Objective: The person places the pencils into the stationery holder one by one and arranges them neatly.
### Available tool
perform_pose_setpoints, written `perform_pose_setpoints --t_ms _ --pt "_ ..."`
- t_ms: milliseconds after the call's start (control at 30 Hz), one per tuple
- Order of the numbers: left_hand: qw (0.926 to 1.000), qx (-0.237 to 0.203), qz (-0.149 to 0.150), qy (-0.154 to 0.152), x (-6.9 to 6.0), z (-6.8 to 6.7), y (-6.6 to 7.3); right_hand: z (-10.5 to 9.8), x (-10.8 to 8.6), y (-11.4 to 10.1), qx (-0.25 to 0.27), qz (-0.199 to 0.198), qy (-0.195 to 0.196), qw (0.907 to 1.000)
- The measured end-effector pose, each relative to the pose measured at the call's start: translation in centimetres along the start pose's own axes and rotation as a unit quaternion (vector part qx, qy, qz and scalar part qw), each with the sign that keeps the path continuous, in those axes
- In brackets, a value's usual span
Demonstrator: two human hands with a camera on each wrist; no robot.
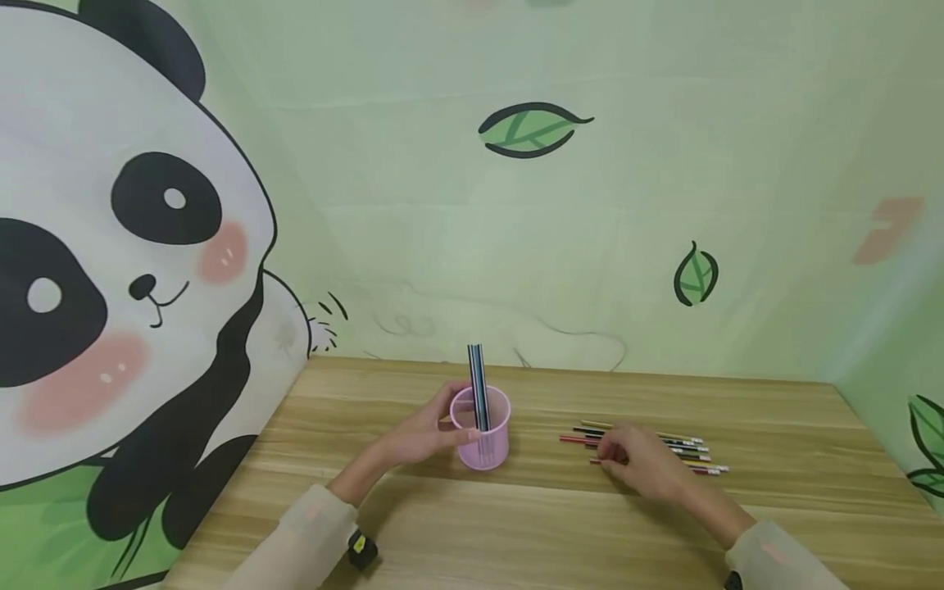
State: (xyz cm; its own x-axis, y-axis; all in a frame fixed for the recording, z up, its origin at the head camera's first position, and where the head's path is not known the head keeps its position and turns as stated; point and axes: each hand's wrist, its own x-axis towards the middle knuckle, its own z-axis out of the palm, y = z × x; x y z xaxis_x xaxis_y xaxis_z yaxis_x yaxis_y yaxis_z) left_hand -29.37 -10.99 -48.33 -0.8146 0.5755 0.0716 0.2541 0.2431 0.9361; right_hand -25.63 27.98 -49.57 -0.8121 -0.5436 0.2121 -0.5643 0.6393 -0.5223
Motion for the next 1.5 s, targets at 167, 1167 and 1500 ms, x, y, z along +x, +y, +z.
perform_pose_setpoints --t_ms 167,1167,1500 --pt "1.0 0.003 0.0 -0.001 0.0 0.1 -0.1 0.2 -0.1 0.0 -0.013 -0.016 -0.011 0.9997" --pt "1.0 0.006 0.004 -0.002 0.0 -0.1 0.0 0.1 0.5 -0.4 -0.027 -0.028 -0.033 0.9987" --pt "1.0 0.002 -0.003 0.0 0.0 -0.1 0.0 -2.3 1.2 -2.2 -0.017 0.001 -0.03 0.9994"
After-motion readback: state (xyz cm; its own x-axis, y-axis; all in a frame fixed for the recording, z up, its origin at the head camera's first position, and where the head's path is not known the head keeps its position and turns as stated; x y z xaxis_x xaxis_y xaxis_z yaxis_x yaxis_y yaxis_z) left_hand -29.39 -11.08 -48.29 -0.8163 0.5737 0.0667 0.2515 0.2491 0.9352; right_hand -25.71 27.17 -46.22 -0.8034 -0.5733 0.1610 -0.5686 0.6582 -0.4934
